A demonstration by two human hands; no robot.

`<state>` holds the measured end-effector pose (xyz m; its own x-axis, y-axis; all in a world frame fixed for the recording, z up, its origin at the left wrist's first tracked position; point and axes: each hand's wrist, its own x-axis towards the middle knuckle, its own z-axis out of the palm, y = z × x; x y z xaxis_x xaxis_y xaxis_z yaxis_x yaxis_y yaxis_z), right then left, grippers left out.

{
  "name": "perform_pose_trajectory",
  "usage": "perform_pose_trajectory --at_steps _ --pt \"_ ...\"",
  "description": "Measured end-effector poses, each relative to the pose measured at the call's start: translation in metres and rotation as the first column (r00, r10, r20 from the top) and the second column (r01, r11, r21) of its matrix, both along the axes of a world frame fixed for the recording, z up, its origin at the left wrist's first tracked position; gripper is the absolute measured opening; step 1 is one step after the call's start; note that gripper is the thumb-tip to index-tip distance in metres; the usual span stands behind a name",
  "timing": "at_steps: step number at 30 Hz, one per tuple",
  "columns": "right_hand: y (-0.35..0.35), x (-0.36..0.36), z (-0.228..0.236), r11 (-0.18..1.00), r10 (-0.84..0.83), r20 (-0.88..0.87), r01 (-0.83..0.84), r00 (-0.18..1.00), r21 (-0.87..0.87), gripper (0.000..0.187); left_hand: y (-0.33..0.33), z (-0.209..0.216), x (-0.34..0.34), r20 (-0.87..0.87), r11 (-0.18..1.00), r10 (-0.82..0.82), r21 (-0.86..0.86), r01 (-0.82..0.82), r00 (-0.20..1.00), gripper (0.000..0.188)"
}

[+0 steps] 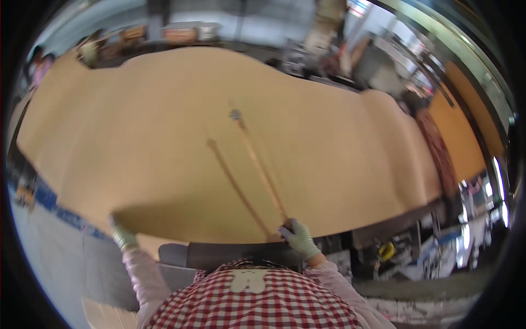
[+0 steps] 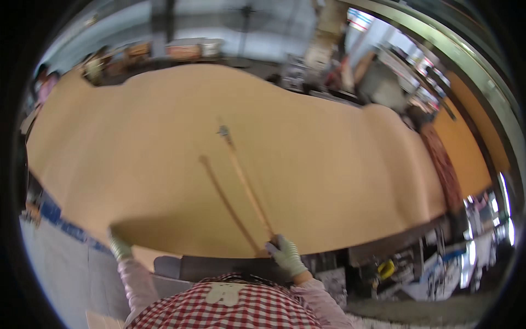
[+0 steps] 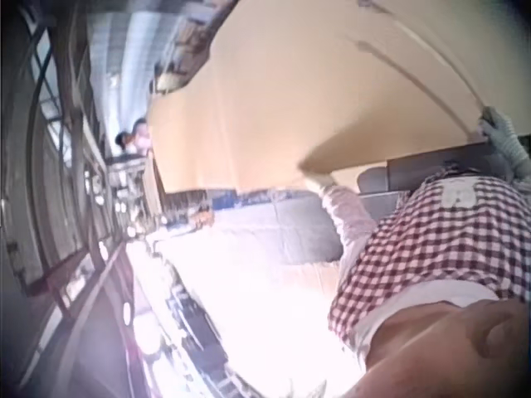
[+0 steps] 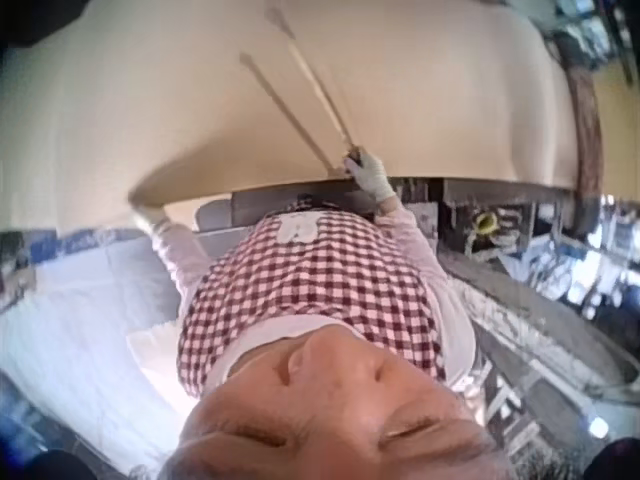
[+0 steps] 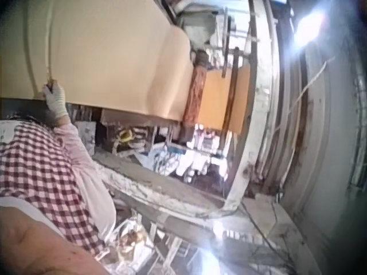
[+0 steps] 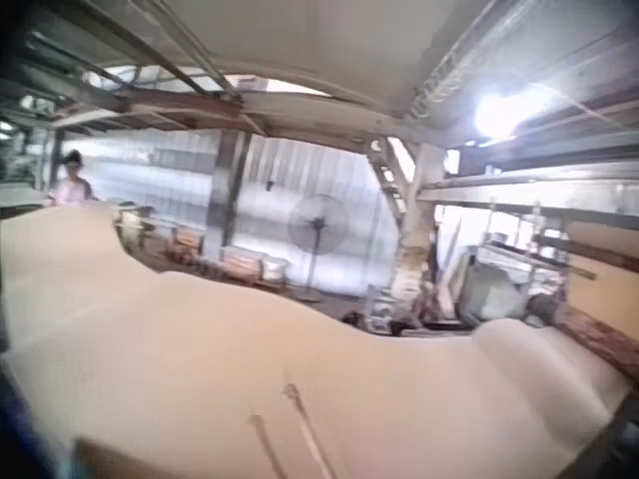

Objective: Assisting in the manufacturing and cutting of large industrial sheets on a roller machine.

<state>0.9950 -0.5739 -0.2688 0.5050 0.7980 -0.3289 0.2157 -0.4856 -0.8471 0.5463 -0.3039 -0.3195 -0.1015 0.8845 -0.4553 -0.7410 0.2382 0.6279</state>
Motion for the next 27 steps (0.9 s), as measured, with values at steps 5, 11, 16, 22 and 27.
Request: perform_pose_trajectory --at_steps 5,11,16,22,27 --pt "-0.011 -0.017 -0.048 0.994 0.035 0.352 -0.069 0.935 0.086 0.020 -0.105 -0.005 0.118 0.098 0.948 -0.310 0.115 0.298 0.946 0.056" --pt "-0.003 -0.022 -0.014 0.996 -0.020 0.032 0.018 0.999 0.087 0.023 -0.082 -0.012 0.126 -0.068 0.946 -0.324 -0.027 0.322 0.944 0.041" --pt "-0.009 0.001 0.002 0.999 0.028 0.356 -0.039 0.934 0.023 0.022 -0.028 -0.033 0.065 -0.009 0.966 -0.214 0.144 0.213 0.977 0.053" --pt "-0.006 0.100 0.027 0.956 -0.146 0.563 0.262 0.813 -0.131 0.032 -0.134 -0.036 0.198 0.302 0.904 -0.397 -0.034 0.426 0.867 0.054" --pt "0.054 0.234 0.031 0.860 -0.147 0.632 0.414 0.761 -0.300 0.032 -0.098 -0.038 0.149 0.073 0.868 -0.481 -0.102 0.487 0.873 0.058"
